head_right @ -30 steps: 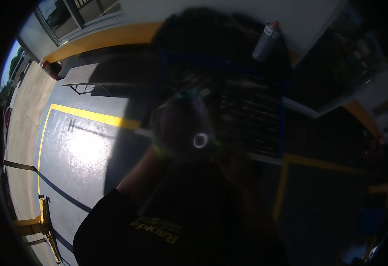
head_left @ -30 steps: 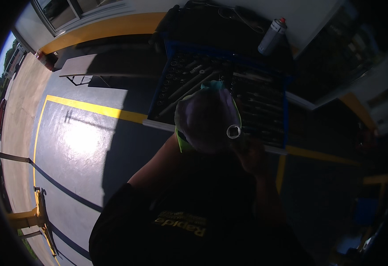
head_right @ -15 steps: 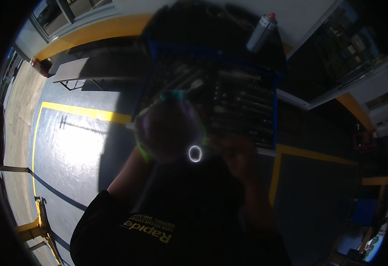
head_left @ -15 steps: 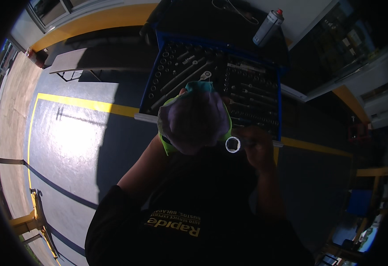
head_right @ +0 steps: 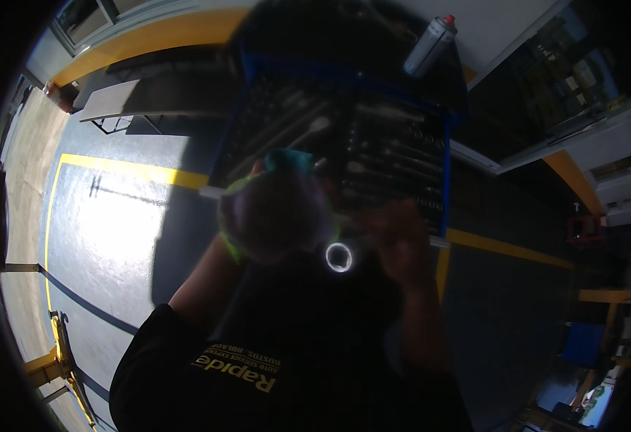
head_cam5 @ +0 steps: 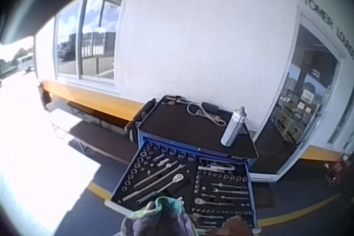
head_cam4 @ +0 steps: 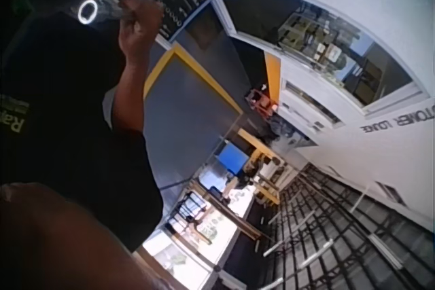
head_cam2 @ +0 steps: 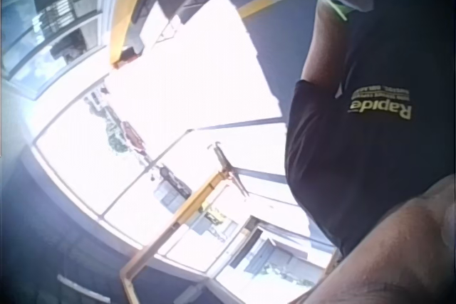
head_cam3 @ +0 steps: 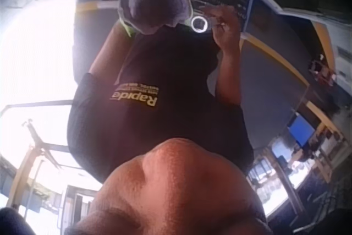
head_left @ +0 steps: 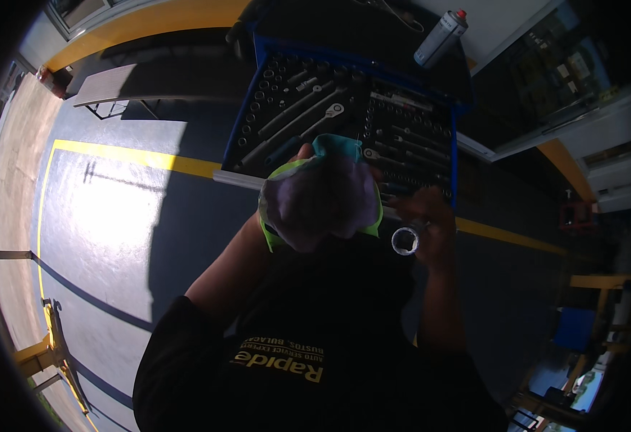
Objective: The person cleans various metal tools from a drawer using a spray can and a cloth. They pick up each tool, spray it, wipe it, and place it back into the drawer. The process is repeated for multiple tools including ratchets and extensions.
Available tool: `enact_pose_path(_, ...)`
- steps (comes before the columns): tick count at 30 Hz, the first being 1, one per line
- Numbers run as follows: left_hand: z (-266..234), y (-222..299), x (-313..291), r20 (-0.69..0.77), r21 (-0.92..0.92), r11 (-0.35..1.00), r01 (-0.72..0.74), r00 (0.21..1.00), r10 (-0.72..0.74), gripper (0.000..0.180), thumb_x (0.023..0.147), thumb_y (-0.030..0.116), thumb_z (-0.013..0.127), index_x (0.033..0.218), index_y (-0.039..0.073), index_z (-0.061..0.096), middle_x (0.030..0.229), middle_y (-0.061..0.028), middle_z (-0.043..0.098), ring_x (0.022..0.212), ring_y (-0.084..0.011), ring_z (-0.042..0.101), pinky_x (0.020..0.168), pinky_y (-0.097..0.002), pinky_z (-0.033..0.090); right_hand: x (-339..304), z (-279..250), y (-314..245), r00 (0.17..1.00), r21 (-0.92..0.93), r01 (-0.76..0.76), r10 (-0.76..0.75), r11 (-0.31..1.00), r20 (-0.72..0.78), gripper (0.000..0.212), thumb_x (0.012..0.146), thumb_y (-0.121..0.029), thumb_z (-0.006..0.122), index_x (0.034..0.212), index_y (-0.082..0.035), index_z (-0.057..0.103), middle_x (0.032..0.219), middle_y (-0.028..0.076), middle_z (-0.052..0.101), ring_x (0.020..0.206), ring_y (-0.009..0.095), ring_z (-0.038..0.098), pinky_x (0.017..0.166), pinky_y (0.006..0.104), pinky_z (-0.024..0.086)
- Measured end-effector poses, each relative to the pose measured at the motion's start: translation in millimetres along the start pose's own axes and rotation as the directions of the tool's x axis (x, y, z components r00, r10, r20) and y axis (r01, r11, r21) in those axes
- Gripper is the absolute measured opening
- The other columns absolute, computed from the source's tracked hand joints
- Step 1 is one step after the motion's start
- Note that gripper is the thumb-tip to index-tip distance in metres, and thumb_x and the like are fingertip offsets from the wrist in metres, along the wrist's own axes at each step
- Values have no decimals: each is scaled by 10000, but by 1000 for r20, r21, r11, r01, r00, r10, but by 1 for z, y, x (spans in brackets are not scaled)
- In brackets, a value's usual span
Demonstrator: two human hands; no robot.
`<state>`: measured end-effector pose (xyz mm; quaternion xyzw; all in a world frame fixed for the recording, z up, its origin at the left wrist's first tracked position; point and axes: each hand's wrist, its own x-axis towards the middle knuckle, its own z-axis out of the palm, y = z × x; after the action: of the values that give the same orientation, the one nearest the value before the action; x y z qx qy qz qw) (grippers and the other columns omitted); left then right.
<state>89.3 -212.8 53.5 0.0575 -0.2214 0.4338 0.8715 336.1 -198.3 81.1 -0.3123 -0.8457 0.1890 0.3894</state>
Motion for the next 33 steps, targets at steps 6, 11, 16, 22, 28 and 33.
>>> enact_pose_path(6, -13, 3, 6, 137, 230, 973, -16, 990, -16, 746, 975, 619, 387, 1410, 14, 401, 1391, -198, 475, 1273, -283, 491, 1130, -407, 365, -5, -3, 6, 1000, 38, -11, 11, 999, 15, 220, 988, -262, 543, 1025, -154, 732, 959, 2, 725, 787, 182, 585, 765, 356, 401)
enact_pose_path(11, -13, 5, 5, 177, 201, 979, -24, 984, -13, 749, 976, 635, 352, 1410, 27, 409, 1399, -207, 466, 1282, -294, 485, 1133, -415, 358, -6, -3, 8, 997, 80, -67, 64, 995, 31, 219, 983, -248, 552, 1031, -160, 747, 956, -2, 726, 758, 177, 552, 768, 358, 376)
enact_pose_path(16, -11, 3, 9, 257, 145, 989, -32, 966, -7, 737, 986, 621, 334, 1407, 22, 415, 1391, -211, 470, 1283, -297, 484, 1140, -402, 347, -4, -2, 7, 998, 65, -66, 65, 996, 26, 207, 963, -237, 578, 1033, -172, 761, 889, -17, 704, 748, 173, 519, 780, 346, 347)
enact_pose_path(22, -7, 2, 10, 275, 188, 980, -61, 961, 6, 738, 990, 612, 330, 1398, 4, 424, 1382, -204, 482, 1278, -285, 490, 1144, -382, 344, 2, -4, 4, 999, -25, -41, 41, 999, 5, 183, 910, -198, 628, 1022, -178, 771, 751, -24, 625, 719, 173, 481, 750, 343, 331)
enact_pose_path(28, -7, 4, 9, 266, 194, 979, -60, 964, 6, 731, 991, 608, 334, 1398, 8, 429, 1380, -203, 488, 1276, -285, 495, 1138, -383, 355, 11, -10, -1, 1000, -78, 4, -3, 997, 10, 180, 866, -158, 657, 1008, -171, 768, 685, -26, 575, 674, 174, 460, 728, 346, 320)
enact_pose_path(33, -8, 2, 6, 183, 138, 988, -65, 982, 39, 736, 988, 614, 335, 1398, 11, 431, 1380, -207, 488, 1270, -285, 502, 1128, -390, 369, 13, -14, 0, 999, -116, 29, -24, 993, 41, 216, 847, -105, 653, 1023, -172, 759, 688, -26, 577, 664, 172, 464, 730, 345, 321)
